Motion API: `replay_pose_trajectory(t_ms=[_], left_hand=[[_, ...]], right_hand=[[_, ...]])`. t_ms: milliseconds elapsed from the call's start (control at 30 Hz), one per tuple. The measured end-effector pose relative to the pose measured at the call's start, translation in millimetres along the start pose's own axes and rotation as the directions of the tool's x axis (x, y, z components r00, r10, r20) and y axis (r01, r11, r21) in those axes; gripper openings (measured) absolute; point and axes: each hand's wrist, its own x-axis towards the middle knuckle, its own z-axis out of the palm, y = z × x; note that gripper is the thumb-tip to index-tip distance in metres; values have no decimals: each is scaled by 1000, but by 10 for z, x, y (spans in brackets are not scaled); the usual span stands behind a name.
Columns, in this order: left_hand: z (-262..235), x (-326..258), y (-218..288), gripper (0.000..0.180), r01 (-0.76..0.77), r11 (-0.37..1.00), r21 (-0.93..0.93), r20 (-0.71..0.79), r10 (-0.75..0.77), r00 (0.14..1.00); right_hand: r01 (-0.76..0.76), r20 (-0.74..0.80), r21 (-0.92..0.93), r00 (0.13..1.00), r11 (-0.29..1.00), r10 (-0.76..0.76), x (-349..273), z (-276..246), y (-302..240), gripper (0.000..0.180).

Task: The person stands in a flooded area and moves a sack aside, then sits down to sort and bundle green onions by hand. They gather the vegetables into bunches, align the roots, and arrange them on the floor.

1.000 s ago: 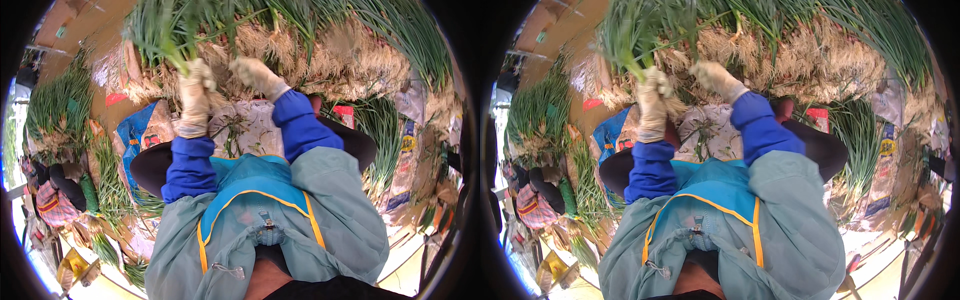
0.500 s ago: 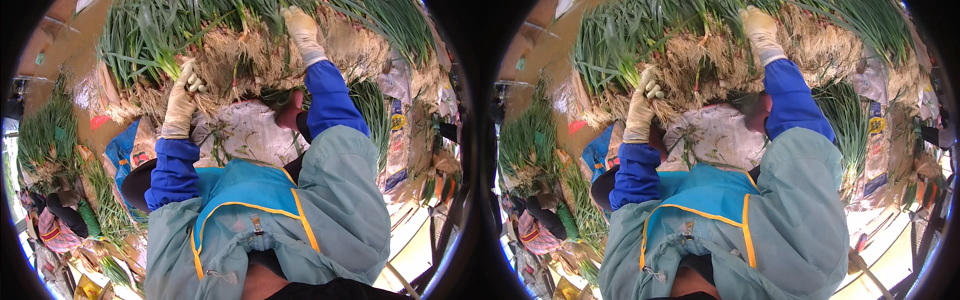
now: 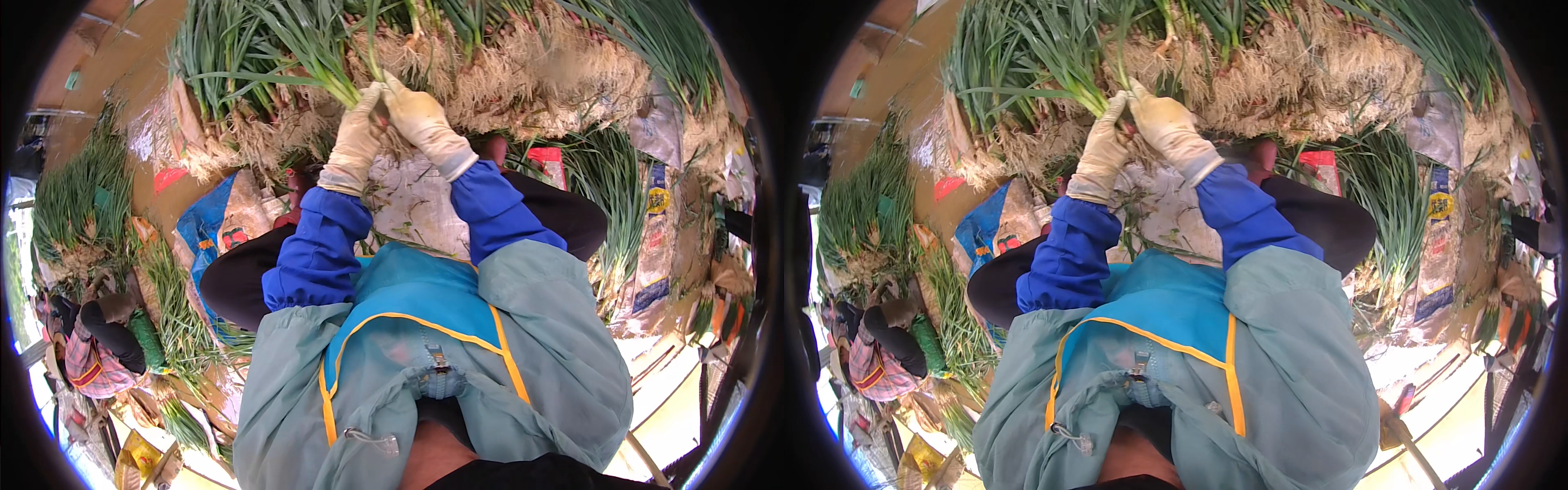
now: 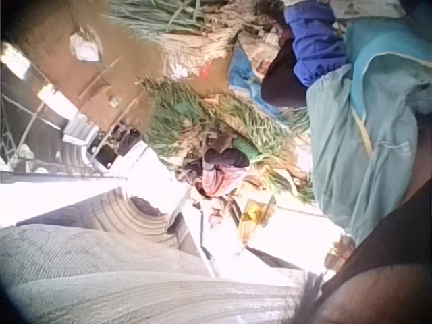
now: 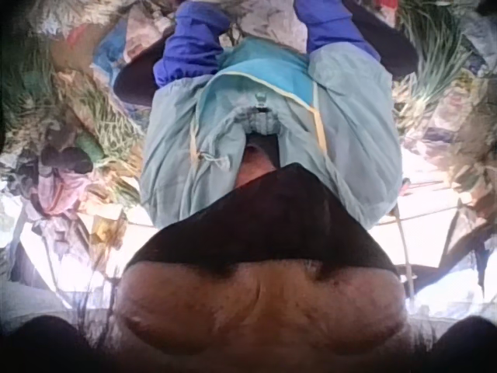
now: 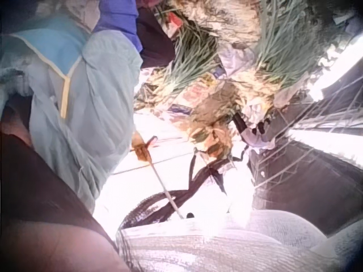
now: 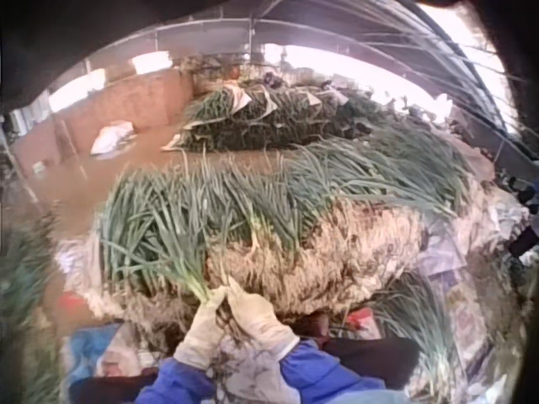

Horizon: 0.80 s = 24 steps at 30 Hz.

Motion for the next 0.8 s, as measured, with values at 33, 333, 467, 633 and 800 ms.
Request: replay_pose_trajectory(t_ms=[33, 333, 467, 633, 800], left_hand=[[-22, 31, 9, 10, -44, 999, -14, 72, 44, 996], [104, 80, 35, 16, 154, 988, 15, 190, -154, 970], [95, 16, 11, 21, 187, 976, -113, 196, -163, 967], [23, 59, -1, 15, 53, 961, 270, 183, -105, 977], [-124, 96, 5, 21, 3, 981, 192, 200, -42, 979]], right_hand=[[66, -64, 22, 996, 998, -65, -64, -24, 21, 51], [-6, -26, -18, 1000, 1000, 5, -364, -26, -1, 58], [73, -5, 87, 997, 994, -73, -503, -6, -22, 75], [-13, -42, 17, 999, 1000, 13, -720, 117, 24, 81], [100, 409, -107, 911, 989, -48, -1087, 178, 341, 75]])
